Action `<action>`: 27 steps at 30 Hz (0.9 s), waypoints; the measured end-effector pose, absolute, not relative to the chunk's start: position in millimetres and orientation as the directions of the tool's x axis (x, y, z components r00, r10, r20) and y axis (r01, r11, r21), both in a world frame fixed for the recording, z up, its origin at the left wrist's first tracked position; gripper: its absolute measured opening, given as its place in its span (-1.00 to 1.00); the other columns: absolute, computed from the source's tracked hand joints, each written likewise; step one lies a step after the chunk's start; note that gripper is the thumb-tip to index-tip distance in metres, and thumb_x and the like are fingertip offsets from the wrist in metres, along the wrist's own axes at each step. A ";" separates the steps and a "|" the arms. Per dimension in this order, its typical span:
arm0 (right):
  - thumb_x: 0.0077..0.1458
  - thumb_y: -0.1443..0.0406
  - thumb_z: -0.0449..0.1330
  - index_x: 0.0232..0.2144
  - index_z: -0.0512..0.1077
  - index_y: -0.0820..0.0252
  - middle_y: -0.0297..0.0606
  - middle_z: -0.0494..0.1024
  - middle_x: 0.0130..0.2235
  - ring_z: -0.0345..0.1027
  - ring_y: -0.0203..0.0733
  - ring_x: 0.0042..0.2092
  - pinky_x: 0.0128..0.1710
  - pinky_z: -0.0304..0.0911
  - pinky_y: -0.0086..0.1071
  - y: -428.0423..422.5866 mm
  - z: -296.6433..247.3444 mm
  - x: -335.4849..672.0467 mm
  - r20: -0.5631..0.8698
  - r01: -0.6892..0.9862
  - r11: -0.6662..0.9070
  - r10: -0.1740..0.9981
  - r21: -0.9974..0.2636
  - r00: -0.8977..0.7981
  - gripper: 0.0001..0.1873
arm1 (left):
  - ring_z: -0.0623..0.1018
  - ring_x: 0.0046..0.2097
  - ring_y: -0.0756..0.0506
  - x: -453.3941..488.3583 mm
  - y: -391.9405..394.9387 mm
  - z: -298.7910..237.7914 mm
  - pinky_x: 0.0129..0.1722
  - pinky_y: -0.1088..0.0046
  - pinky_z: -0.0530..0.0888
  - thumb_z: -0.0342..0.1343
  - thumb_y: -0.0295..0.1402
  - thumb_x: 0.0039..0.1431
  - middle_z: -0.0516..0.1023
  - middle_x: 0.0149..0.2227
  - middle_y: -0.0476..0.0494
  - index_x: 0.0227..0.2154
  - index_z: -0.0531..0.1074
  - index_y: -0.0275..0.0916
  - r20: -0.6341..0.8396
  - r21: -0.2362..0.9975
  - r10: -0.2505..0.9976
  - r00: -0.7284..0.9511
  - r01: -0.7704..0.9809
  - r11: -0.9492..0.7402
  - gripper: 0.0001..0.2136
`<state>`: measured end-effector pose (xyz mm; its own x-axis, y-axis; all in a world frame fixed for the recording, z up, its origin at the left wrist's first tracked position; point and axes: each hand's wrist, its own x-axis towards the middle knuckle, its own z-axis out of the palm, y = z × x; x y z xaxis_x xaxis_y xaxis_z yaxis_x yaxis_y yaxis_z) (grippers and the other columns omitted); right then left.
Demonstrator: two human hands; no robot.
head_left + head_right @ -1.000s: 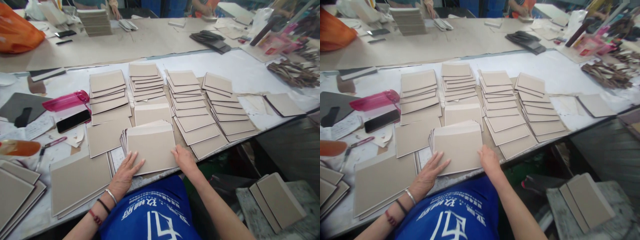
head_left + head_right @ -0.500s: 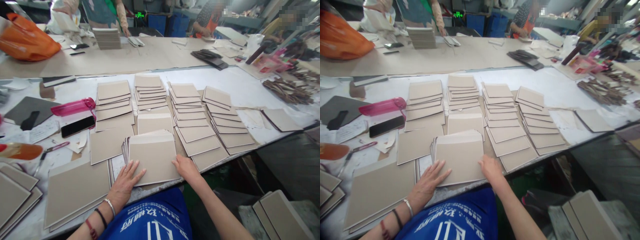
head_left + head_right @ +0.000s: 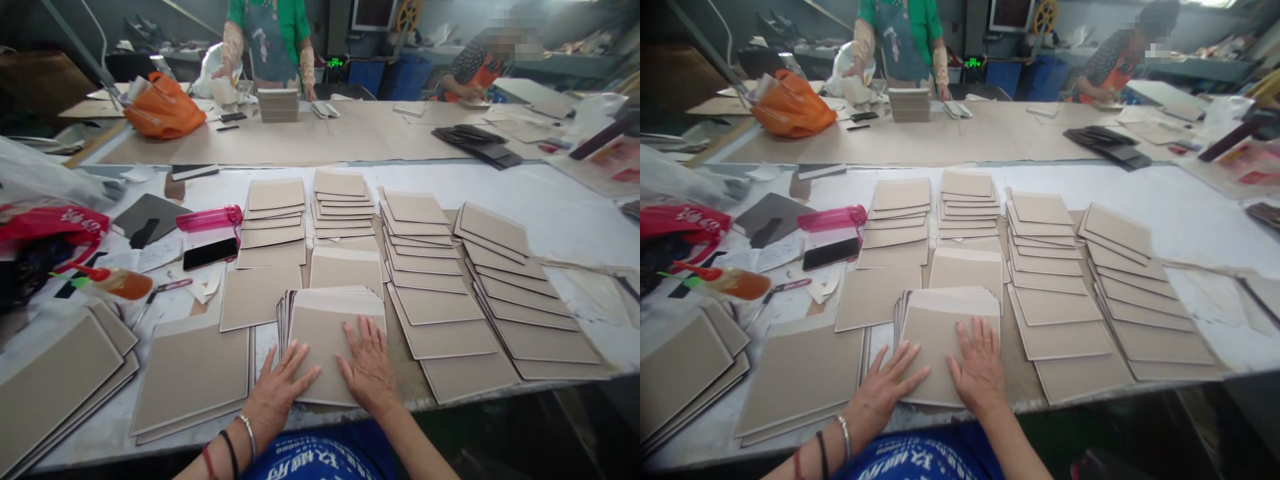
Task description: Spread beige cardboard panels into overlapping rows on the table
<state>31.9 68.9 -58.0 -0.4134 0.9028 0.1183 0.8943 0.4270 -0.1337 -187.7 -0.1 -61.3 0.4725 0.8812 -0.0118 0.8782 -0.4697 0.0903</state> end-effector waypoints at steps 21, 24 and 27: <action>-0.05 0.30 0.14 0.20 0.00 0.10 -0.05 -0.21 0.28 -0.24 0.16 0.25 0.14 -0.16 0.05 68.1 -71.9 34.8 0.224 0.888 0.432 0.891 -0.156 -0.394 -0.25 | -0.02 0.25 -0.28 -129.1 48.8 -76.7 0.19 -0.01 -0.16 -0.02 -0.31 0.05 0.10 0.20 -0.33 0.14 0.11 -0.18 0.263 0.054 0.929 0.262 0.957 -0.285 -0.46; -0.01 0.32 0.10 0.19 0.02 0.10 -0.09 -0.17 0.28 -0.24 0.12 0.25 0.16 -0.23 0.02 69.2 -68.4 32.2 0.267 0.884 0.437 0.883 -0.168 -0.386 -0.30 | -0.01 0.25 -0.26 -129.3 48.5 -77.3 0.19 0.00 -0.20 -0.03 -0.34 0.06 0.11 0.20 -0.29 0.15 0.10 -0.16 0.257 0.022 0.932 0.256 0.962 -0.271 -0.46; 0.05 0.29 0.07 0.20 0.00 0.11 -0.11 -0.08 0.27 -0.24 0.06 0.26 0.19 -0.33 0.03 68.6 -68.1 25.5 0.250 0.853 0.477 0.870 -0.210 -0.425 -0.34 | -0.02 0.25 -0.26 -129.0 46.9 -74.9 0.20 0.01 -0.21 -0.04 -0.35 0.06 0.07 0.22 -0.28 0.16 0.07 -0.16 0.230 0.033 0.939 0.255 0.962 -0.270 -0.45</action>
<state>25.5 68.6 -68.1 -0.4247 0.8700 0.2505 0.8535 0.4770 -0.2099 -129.0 46.9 -74.9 0.2554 0.9390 0.2302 0.9623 -0.2699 0.0332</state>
